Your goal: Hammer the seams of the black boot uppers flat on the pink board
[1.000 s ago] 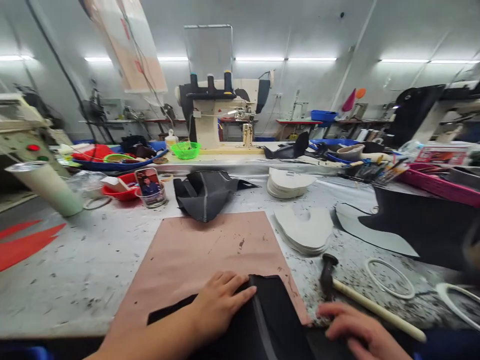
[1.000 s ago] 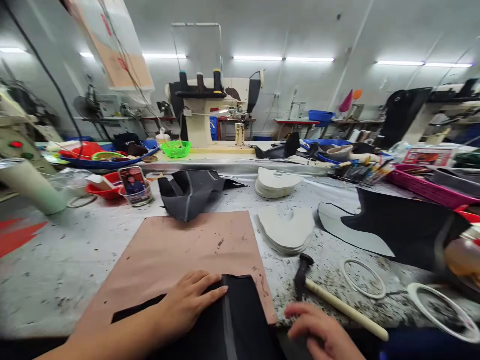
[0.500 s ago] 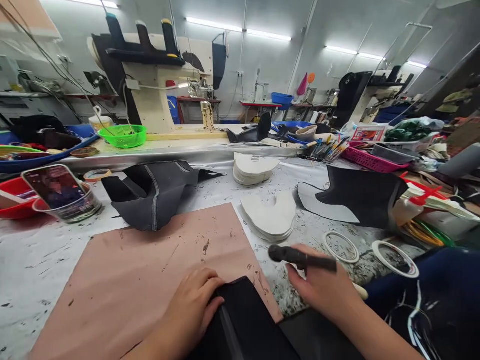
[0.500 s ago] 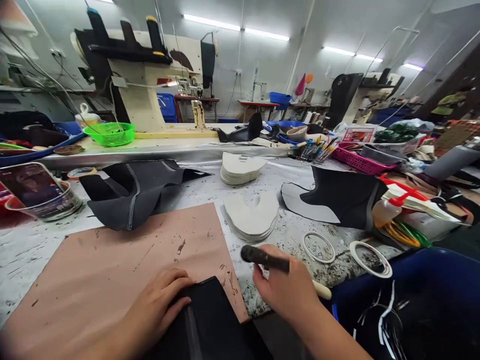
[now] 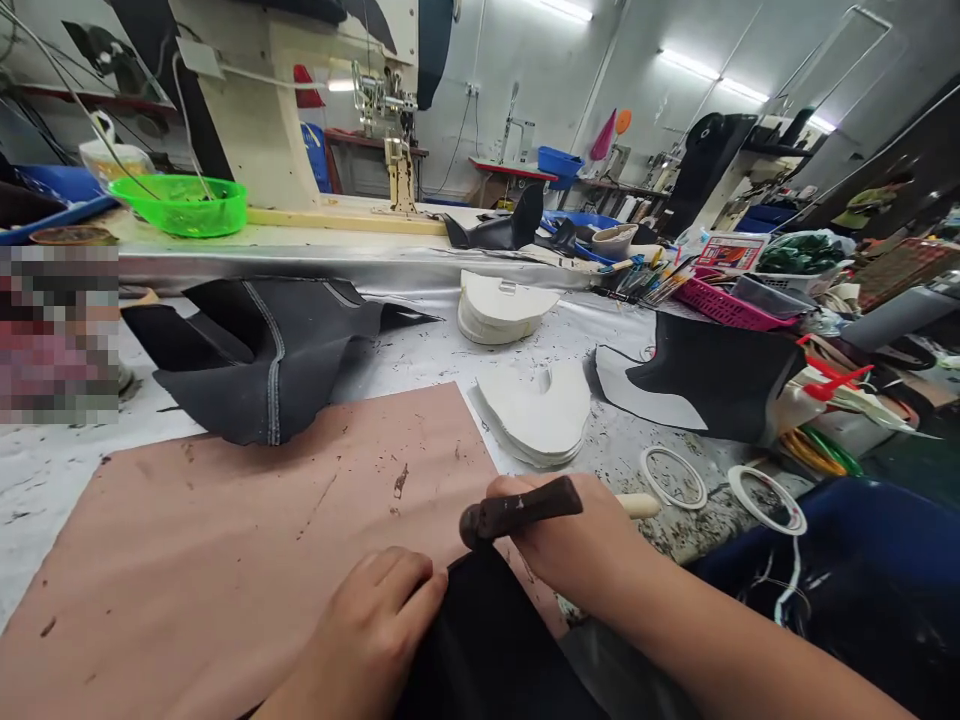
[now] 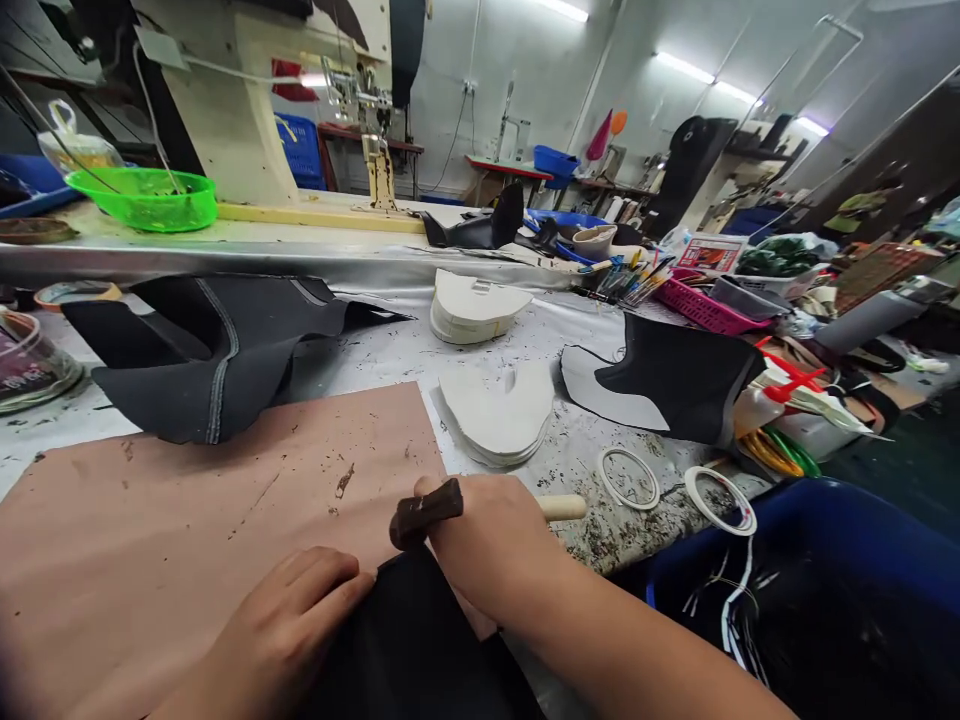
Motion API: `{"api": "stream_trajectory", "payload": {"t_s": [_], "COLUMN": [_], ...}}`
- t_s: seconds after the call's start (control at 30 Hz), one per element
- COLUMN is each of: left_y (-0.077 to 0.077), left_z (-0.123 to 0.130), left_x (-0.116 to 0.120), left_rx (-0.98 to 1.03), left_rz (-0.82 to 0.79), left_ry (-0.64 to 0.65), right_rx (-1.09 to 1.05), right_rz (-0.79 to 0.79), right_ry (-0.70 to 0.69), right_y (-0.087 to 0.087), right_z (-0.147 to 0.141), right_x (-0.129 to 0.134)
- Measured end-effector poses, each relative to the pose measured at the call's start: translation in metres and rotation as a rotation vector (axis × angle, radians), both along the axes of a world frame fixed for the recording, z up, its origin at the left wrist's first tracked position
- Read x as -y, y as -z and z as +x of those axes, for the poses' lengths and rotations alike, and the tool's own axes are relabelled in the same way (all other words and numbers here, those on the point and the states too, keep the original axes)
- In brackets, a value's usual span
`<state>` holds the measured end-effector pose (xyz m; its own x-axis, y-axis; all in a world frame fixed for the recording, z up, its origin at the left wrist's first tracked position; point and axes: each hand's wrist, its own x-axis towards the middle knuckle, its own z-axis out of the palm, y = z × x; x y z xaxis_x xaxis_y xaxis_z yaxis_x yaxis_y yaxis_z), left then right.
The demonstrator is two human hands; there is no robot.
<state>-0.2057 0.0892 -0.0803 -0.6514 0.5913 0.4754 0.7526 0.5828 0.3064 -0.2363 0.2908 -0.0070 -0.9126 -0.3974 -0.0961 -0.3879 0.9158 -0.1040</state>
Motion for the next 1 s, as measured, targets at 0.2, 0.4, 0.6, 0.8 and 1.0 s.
{"api": "stream_trajectory", "payload": {"t_s": [0.2, 0.4, 0.6, 0.8, 1.0], "left_y": [-0.002, 0.001, 0.005, 0.002, 0.002], "left_z": [0.002, -0.004, 0.001, 0.009, 0.007], "left_x": [-0.002, 0.006, 0.009, 0.004, 0.007], "left_rx": [-0.034, 0.154, 0.227, 0.065, 0.118], "left_rz": [-0.105, 0.032, 0.082, -0.016, -0.019], "left_ry": [0.088, -0.048, -0.048, -0.009, -0.022], "right_rx": [0.084, 0.133, 0.144, 0.07, 0.021], "right_rz": [0.065, 0.091, 0.12, 0.012, 0.028], "right_ry": [-0.089, -0.144, -0.132, -0.086, -0.124], "right_y": [-0.005, 0.009, 0.001, 0.001, 0.005], "right_z": [-0.005, -0.003, -0.003, 0.001, 0.004], "right_x": [0.01, 0.016, 0.018, 0.016, 0.018]}}
